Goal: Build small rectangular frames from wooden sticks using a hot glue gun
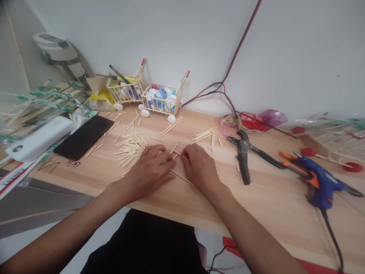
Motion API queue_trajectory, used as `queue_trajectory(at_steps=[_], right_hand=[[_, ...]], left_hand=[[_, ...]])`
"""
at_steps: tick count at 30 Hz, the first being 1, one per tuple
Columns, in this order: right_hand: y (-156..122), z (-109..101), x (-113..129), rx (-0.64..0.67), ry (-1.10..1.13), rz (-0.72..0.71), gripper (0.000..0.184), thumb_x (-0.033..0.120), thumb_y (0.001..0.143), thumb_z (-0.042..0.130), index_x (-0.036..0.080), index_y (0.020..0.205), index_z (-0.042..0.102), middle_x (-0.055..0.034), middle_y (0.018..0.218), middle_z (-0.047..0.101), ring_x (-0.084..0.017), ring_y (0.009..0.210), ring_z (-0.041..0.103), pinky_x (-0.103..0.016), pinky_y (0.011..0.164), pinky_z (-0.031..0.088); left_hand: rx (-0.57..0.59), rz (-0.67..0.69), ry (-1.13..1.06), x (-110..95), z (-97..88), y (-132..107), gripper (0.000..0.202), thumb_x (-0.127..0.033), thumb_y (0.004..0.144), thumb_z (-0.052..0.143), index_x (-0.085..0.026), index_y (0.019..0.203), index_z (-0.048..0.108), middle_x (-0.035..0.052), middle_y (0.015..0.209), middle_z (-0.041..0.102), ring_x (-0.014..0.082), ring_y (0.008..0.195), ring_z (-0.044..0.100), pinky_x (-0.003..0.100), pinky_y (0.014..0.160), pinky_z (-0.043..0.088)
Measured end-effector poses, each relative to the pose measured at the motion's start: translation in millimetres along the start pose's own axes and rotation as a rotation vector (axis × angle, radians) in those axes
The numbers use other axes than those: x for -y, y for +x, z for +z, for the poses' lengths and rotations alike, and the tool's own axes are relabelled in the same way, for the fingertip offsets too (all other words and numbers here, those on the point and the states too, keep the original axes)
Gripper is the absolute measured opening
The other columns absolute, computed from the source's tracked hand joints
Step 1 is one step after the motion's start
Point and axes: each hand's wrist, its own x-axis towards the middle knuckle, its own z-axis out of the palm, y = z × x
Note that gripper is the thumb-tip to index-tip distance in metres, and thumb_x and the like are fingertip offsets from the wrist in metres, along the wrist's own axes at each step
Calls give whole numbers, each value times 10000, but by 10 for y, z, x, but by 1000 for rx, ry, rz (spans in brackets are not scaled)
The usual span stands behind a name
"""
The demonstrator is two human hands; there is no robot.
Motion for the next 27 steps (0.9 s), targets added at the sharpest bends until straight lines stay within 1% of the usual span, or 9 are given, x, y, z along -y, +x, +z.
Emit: queue_trajectory(at_steps=[7,12,17,23,27], right_hand=[[-4,-6,24,0,-18,8,81,222,897,492,195,826,522,-37,843,579,-188,801,538,-299,677,375],[-4,-10,29,7,-17,13,74,210,895,490,195,832,526,-39,851,579,-185,804,540,-293,670,375],[-4,-12,24,8,-17,7,73,215,896,494,194,833,526,-38,852,582,-183,797,538,-291,668,373],[-3,-16,18,16,-14,-2,83,223,904,488,195,834,523,-36,852,581,-186,811,541,-293,679,380],[-5,-20,12,17,-17,-14,83,222,906,484,193,840,525,-43,858,581,-188,817,543,-296,686,386]], left_hand=[[13,-17,-17,-31,-4,19,300,-371,916,482,-117,963,634,122,1035,602,284,1114,430,453,949,343],[-6,-15,-49,-57,1,40,317,-357,938,436,-116,940,642,107,995,613,280,1119,427,452,959,332],[-23,-12,-49,-34,9,23,277,-340,933,458,-140,890,645,80,974,622,276,1103,436,455,937,324],[-41,-1,-44,-19,21,10,241,-305,938,459,-156,923,648,67,999,636,259,1119,440,442,941,312],[-51,3,-37,-14,23,8,253,-289,950,430,-157,953,647,60,1027,646,250,1104,452,434,936,310]])
